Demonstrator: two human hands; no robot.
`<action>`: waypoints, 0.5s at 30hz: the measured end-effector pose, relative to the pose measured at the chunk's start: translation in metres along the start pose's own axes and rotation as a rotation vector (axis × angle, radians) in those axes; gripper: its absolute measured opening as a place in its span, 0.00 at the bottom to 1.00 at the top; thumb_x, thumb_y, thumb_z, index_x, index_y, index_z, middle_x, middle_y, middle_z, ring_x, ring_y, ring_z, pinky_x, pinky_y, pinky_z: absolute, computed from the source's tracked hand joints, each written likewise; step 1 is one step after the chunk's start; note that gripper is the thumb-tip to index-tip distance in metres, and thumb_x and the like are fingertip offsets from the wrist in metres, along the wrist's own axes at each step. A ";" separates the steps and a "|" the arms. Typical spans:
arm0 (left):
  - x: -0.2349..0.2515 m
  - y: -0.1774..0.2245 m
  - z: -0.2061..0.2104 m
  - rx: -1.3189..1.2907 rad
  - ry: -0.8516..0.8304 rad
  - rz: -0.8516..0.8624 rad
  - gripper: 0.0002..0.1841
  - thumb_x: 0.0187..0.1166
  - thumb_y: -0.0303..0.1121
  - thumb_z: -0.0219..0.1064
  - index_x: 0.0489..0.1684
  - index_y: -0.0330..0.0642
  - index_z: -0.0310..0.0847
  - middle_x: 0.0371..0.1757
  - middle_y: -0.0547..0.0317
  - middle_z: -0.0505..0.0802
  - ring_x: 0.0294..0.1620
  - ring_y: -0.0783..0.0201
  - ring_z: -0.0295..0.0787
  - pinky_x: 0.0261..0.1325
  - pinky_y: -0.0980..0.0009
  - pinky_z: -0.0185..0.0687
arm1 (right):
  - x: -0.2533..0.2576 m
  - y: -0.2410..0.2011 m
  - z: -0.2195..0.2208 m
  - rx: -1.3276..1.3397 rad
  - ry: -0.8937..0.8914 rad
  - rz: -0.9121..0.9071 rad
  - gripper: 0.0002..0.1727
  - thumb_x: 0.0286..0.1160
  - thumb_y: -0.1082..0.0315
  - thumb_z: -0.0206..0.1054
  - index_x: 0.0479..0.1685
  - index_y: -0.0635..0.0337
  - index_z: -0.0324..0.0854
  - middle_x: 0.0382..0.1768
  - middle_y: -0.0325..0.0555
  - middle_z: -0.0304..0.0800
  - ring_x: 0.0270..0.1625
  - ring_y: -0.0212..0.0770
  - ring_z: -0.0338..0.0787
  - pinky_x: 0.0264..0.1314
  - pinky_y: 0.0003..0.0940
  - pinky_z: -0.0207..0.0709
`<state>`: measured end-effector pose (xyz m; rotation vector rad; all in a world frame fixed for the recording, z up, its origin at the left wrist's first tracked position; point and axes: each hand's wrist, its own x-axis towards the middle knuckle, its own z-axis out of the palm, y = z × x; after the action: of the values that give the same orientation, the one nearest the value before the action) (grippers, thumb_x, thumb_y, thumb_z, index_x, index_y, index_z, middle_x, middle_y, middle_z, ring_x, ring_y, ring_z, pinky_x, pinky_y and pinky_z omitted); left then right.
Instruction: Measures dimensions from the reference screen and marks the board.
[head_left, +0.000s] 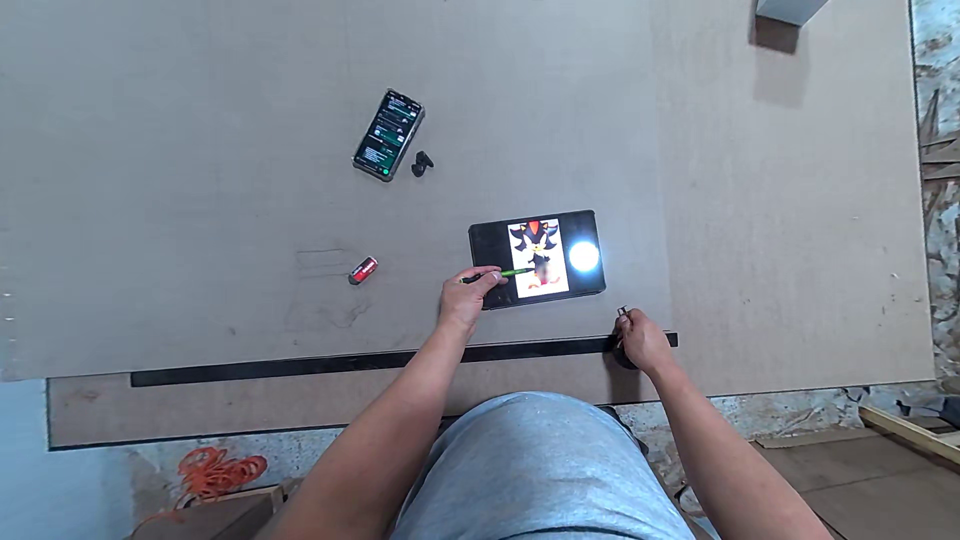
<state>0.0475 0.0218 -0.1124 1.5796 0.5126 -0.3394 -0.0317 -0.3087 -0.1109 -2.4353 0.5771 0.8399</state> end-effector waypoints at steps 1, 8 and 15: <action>-0.001 -0.002 -0.001 -0.006 -0.007 0.002 0.09 0.79 0.33 0.74 0.51 0.42 0.94 0.44 0.57 0.99 0.47 0.65 0.94 0.55 0.66 0.85 | 0.000 0.000 0.000 -0.004 -0.004 0.001 0.22 0.96 0.50 0.44 0.53 0.54 0.81 0.40 0.51 0.92 0.48 0.56 0.93 0.50 0.64 0.82; -0.015 -0.014 -0.009 -0.037 -0.050 -0.003 0.10 0.79 0.31 0.74 0.51 0.38 0.93 0.45 0.52 0.99 0.52 0.61 0.96 0.62 0.63 0.87 | -0.001 0.000 0.000 -0.014 0.003 -0.003 0.22 0.96 0.50 0.44 0.53 0.54 0.81 0.40 0.52 0.92 0.48 0.57 0.93 0.50 0.64 0.82; -0.018 -0.017 -0.010 -0.012 -0.055 -0.001 0.09 0.78 0.32 0.75 0.51 0.40 0.94 0.45 0.53 0.99 0.53 0.62 0.96 0.64 0.63 0.86 | -0.001 -0.002 -0.001 0.005 -0.003 -0.005 0.22 0.96 0.51 0.45 0.52 0.55 0.81 0.39 0.52 0.91 0.47 0.56 0.92 0.50 0.64 0.81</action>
<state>0.0229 0.0295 -0.1170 1.5538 0.4721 -0.3790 -0.0309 -0.3075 -0.1084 -2.4294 0.5714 0.8384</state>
